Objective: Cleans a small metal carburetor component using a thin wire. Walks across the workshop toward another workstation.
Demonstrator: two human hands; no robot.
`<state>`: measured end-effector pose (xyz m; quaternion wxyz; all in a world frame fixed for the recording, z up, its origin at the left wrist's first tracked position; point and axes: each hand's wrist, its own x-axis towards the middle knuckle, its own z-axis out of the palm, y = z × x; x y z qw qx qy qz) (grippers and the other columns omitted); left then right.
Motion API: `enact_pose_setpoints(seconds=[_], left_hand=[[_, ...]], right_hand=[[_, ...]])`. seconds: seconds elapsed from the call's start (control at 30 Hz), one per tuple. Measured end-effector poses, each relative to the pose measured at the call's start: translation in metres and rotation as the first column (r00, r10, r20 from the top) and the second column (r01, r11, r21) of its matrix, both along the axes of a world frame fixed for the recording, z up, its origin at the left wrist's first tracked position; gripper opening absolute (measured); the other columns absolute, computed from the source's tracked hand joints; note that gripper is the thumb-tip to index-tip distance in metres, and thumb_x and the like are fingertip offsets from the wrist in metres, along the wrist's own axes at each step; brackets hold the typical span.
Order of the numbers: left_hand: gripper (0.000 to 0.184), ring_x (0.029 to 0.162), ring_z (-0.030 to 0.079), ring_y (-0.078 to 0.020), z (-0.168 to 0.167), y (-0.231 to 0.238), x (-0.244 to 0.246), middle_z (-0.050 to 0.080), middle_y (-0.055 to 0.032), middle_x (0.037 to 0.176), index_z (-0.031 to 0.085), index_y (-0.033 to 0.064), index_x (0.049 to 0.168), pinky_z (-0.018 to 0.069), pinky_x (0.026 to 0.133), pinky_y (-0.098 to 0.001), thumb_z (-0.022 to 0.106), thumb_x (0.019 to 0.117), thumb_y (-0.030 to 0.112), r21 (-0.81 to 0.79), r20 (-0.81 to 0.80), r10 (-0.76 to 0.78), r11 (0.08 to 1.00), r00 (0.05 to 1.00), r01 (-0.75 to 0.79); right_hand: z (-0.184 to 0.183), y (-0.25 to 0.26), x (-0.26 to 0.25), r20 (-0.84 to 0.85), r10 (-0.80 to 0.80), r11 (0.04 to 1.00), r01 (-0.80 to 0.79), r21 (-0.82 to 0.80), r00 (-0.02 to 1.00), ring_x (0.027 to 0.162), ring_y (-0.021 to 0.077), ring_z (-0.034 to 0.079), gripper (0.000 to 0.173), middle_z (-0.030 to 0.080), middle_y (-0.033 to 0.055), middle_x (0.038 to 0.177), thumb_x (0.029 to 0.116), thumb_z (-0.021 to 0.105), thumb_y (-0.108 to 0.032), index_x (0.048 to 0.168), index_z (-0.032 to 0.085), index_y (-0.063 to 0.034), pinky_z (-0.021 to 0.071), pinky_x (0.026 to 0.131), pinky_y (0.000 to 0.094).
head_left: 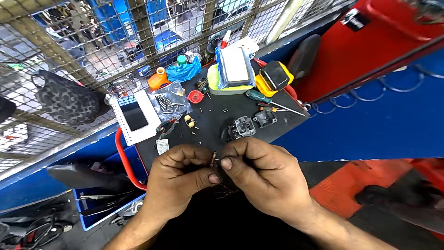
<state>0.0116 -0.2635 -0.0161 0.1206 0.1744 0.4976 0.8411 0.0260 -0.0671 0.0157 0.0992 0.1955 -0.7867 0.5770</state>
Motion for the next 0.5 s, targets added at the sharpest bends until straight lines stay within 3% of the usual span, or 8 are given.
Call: enact_pose_setpoints(seconds=[0.5], left_hand=[[0.03, 0.077, 0.07, -0.0114, 0.002, 0.0021, 0.0003, 0.071, -0.0083, 0.09, 0.069, 0.0025, 0.106, 0.0623, 0.071, -0.0275, 0.085, 0.0804, 0.002, 0.015, -0.023, -0.009, 1.0, 1.0, 0.009]], right_hand=[[-0.0022, -0.0023, 0.0012, -0.154, -0.062, 0.995, 0.073, 0.063, 0.986, 0.063, -0.0035, 0.056, 0.002, 0.062, -0.0077, 0.075, 0.0939, 0.065, -0.01, 0.093, 0.065, -0.0083, 0.0495, 0.055, 0.0115]])
